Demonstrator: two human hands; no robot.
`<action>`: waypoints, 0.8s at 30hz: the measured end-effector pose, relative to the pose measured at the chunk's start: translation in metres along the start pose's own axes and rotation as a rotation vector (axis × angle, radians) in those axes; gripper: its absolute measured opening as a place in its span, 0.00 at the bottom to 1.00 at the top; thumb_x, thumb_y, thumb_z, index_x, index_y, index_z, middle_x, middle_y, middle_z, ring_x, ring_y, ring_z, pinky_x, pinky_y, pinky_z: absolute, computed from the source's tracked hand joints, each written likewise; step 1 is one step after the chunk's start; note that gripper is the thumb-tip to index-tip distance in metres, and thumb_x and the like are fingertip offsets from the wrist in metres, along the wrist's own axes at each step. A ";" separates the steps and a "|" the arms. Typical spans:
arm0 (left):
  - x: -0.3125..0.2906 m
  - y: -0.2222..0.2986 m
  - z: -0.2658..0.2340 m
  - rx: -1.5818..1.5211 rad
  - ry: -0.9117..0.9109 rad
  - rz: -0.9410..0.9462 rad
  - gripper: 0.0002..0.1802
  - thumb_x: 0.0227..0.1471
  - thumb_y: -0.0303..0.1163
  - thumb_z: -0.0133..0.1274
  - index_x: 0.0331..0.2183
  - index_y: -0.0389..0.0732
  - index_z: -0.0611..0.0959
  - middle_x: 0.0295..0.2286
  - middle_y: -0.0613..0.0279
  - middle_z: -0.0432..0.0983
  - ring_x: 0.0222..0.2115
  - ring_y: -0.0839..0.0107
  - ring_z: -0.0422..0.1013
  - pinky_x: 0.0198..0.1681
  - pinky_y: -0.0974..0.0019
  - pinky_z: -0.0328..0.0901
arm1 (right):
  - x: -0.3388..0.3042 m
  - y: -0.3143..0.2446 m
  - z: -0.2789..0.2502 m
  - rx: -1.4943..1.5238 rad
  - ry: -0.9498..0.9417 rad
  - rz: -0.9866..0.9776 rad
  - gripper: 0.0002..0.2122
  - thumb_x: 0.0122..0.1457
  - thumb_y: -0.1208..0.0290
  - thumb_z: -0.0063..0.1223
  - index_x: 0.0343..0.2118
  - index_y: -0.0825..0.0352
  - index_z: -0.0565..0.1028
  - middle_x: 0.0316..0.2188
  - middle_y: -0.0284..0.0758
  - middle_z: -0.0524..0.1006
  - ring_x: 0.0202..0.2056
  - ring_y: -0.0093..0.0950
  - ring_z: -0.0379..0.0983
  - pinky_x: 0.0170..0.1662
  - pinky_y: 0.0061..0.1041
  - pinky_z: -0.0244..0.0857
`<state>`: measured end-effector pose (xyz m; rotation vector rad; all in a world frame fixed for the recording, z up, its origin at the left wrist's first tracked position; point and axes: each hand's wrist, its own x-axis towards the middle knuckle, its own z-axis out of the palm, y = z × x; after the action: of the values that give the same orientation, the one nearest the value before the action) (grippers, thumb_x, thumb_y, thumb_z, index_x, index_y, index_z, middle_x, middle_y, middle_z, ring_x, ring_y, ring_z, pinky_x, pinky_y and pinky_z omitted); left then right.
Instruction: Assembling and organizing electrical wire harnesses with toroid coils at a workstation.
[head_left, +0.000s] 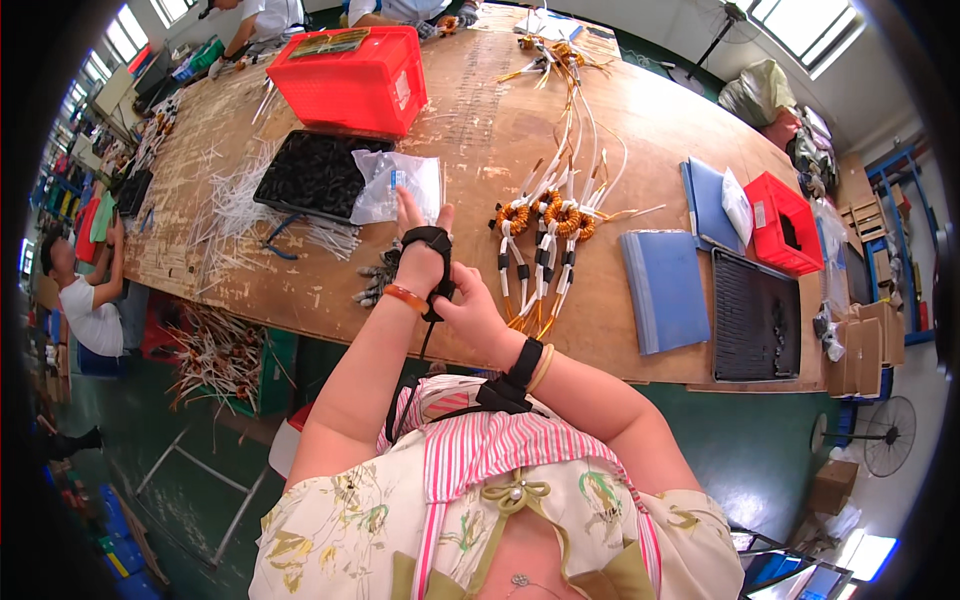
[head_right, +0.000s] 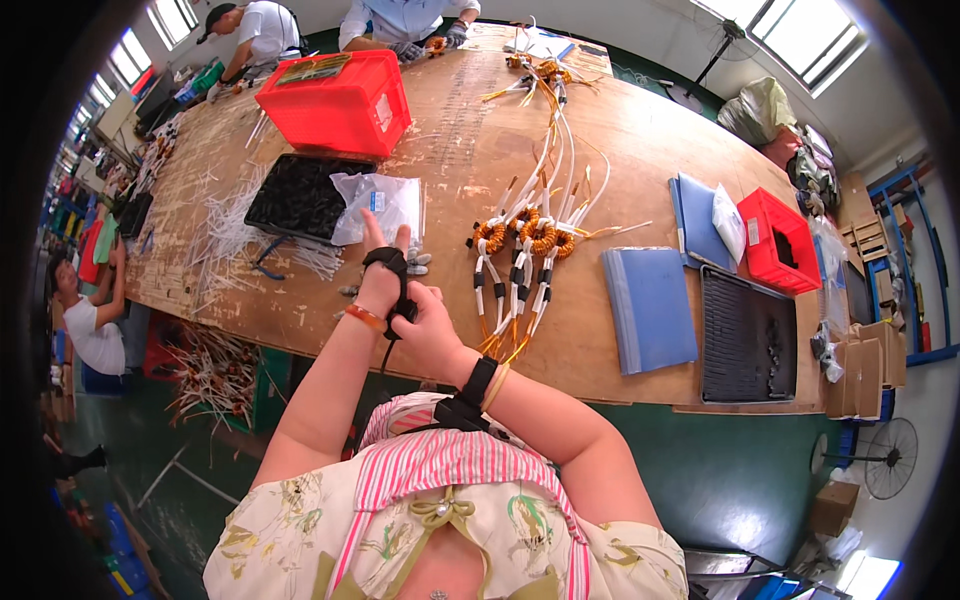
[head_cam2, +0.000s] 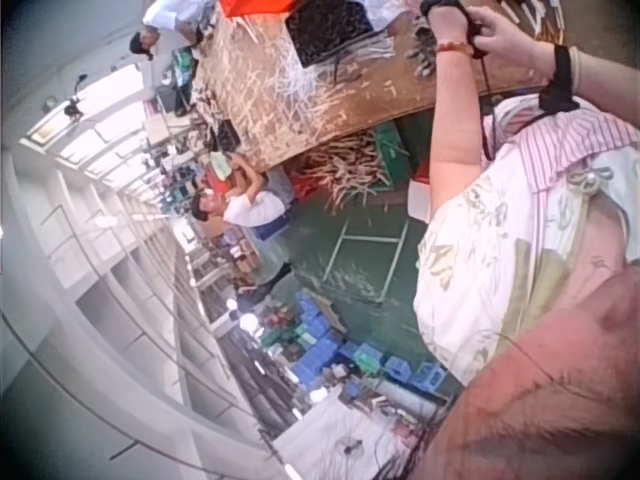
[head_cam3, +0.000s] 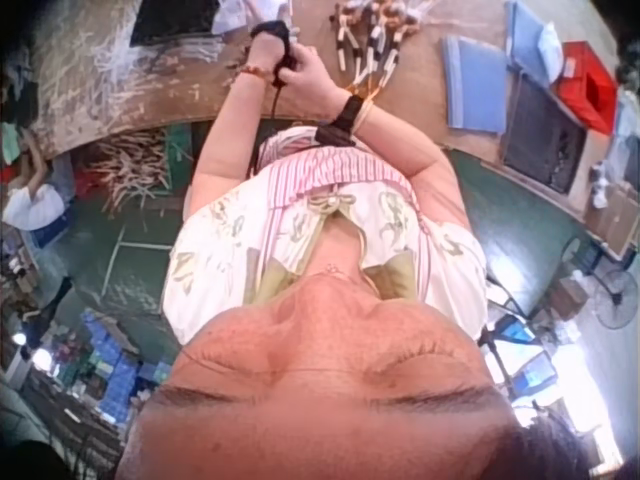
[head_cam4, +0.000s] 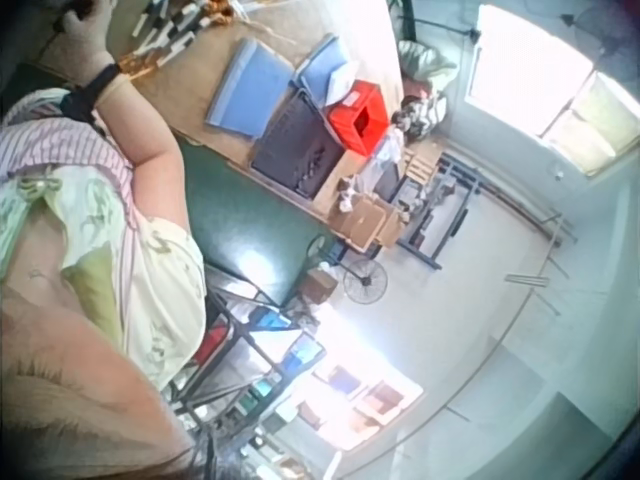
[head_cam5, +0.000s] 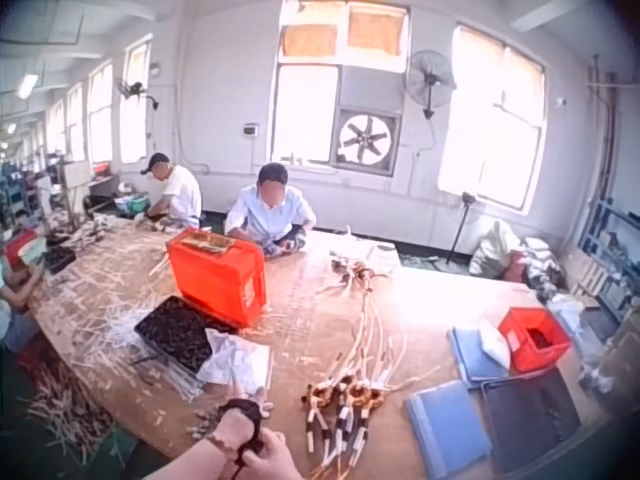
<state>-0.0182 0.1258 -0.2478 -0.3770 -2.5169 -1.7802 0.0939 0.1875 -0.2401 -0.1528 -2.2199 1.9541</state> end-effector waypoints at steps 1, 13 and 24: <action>0.003 0.003 0.001 0.150 -0.097 -0.180 0.48 0.53 0.48 0.50 0.61 0.42 0.40 0.59 0.40 0.42 0.60 0.54 0.45 0.60 0.57 0.45 | 0.001 0.008 0.000 -0.002 0.006 0.000 0.12 0.44 0.77 0.52 0.35 0.68 0.70 0.33 0.34 0.70 0.43 0.29 0.63 0.47 0.26 0.58; 0.026 -0.026 0.011 -0.591 0.060 -0.308 0.35 0.50 0.49 0.52 0.55 0.43 0.61 0.41 0.61 0.68 0.43 0.68 0.64 0.48 0.58 0.53 | -0.012 -0.028 0.000 -0.341 -0.076 -0.354 0.10 0.35 0.77 0.52 0.24 0.67 0.66 0.25 0.36 0.68 0.35 0.37 0.61 0.42 0.32 0.53; 0.038 0.001 0.007 1.114 0.105 0.537 0.13 0.46 0.31 0.48 0.38 0.45 0.75 0.32 0.65 0.69 0.39 0.66 0.66 0.49 0.58 0.54 | -0.013 -0.021 0.003 -0.216 -0.028 -0.161 0.16 0.43 0.70 0.60 0.36 0.67 0.72 0.33 0.38 0.73 0.41 0.37 0.63 0.46 0.33 0.55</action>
<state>-0.0540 0.1398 -0.2429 -0.7178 -2.5078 -0.1213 0.1071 0.1792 -0.2207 0.0255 -2.3757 1.6437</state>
